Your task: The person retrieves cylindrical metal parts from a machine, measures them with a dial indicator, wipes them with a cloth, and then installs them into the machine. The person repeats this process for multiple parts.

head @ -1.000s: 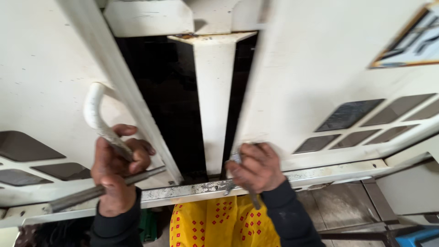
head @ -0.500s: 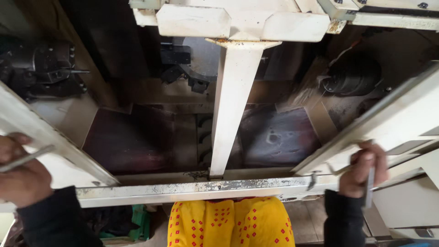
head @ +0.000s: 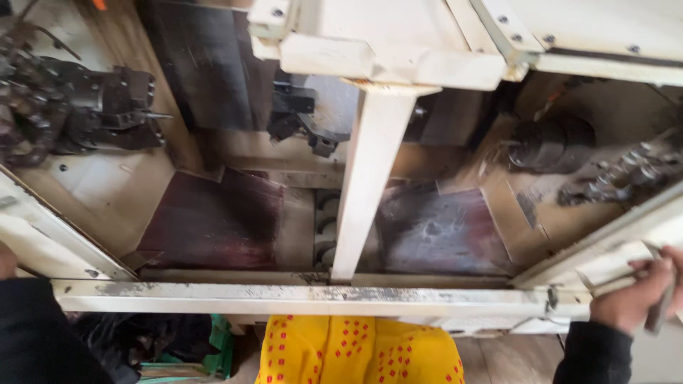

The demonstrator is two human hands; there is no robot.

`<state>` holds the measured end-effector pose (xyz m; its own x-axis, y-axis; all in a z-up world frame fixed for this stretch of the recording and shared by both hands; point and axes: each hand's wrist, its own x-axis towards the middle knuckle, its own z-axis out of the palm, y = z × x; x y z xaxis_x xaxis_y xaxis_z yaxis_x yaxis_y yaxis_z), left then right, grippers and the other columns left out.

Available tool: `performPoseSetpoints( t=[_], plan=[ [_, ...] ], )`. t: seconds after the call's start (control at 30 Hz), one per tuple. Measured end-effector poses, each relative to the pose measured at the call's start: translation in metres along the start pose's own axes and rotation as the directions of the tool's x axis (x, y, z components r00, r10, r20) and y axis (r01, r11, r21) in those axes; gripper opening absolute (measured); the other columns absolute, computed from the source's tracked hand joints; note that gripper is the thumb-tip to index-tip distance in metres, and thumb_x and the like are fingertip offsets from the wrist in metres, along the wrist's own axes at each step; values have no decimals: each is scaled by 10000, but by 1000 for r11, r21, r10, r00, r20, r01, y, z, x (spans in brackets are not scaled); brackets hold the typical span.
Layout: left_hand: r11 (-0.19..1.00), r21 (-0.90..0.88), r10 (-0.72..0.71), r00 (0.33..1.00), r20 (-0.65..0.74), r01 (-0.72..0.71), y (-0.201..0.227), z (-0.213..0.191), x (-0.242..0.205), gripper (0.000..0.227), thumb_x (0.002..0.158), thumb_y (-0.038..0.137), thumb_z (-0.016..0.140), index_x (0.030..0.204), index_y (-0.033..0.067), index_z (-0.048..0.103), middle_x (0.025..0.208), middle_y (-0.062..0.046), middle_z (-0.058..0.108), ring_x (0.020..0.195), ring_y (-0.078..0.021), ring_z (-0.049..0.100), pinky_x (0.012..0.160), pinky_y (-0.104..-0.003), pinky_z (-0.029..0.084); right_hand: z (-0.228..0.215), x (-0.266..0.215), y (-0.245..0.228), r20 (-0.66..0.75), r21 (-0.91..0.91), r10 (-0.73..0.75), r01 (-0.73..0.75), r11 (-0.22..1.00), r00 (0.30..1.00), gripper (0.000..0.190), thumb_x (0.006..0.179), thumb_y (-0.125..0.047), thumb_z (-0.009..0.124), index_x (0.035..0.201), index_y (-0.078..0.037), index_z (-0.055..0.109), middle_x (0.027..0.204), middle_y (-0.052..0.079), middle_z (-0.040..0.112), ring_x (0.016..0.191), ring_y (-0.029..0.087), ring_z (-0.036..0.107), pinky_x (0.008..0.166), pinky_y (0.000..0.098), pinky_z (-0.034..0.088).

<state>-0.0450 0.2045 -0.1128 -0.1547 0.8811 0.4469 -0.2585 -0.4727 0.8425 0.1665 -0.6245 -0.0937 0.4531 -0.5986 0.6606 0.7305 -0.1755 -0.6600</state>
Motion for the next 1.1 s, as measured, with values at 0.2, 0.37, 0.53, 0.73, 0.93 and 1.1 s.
performPoseSetpoints(
  t=[0.2, 0.37, 0.53, 0.73, 0.93, 1.1],
  plan=[
    [997, 28, -72, 990, -117, 76, -47, -7, -1, 388, 1174, 394, 477, 1361, 58, 529, 867, -5, 523, 715, -103, 503, 689, -287, 454, 78, -169, -13, 77, -237, -253, 264, 935, 964, 221, 963, -167, 572, 1124, -97, 706, 1068, 84, 532, 909, 157, 541, 837, 296, 479],
    [995, -86, 54, 991, 126, -43, -31, 27, -38, 307, 1206, 320, 501, 1374, 66, 540, 916, -16, 559, 754, -103, 530, 690, -276, 448, 184, -364, -34, 736, 35, -194, 249, 968, 648, 212, 835, -289, 686, 973, -177, 801, 975, 100, 465, 899, 196, 521, 817, 334, 475],
    [967, 102, 107, 734, 671, -235, -8, 106, -56, 205, 1042, 158, 607, 1192, 86, 727, 1031, -128, 672, 856, -257, 653, 716, -368, 561, 250, -407, -4, 963, -258, 249, 87, 962, 99, 61, 925, -119, 618, 968, -81, 640, 1006, 61, 584, 883, 218, 604, 823, 354, 508],
    [244, 360, 183, 407, 895, -900, -55, 254, 9, 477, 938, 175, 611, 1406, 114, 539, 1231, -159, 622, 722, -323, 724, 554, -435, 591, 277, -451, 67, 963, -186, 163, 94, 978, 213, 158, 790, -148, 751, 920, -67, 712, 882, 95, 691, 855, 272, 657, 791, 396, 556],
    [-43, 435, -35, 437, 899, -899, -127, 331, 37, 292, 998, 255, 588, 1228, 98, 676, 1153, -64, 662, 756, -259, 742, 641, -423, 585, 269, -489, 113, 879, -328, 441, -440, 836, 183, 374, 933, -401, 627, 1018, -57, 747, 880, 94, 778, 850, 207, 785, 841, 413, 605],
    [183, 196, 55, 209, 976, -963, -105, 299, -9, 266, 968, 271, 563, 889, 139, 779, 886, -98, 735, 724, -308, 740, 602, -455, 590, 262, -488, 100, 860, -333, 381, -194, 923, 340, 270, 908, -256, 660, 1088, -60, 707, 794, 96, 782, 703, 165, 763, 672, 364, 611]
  ],
)
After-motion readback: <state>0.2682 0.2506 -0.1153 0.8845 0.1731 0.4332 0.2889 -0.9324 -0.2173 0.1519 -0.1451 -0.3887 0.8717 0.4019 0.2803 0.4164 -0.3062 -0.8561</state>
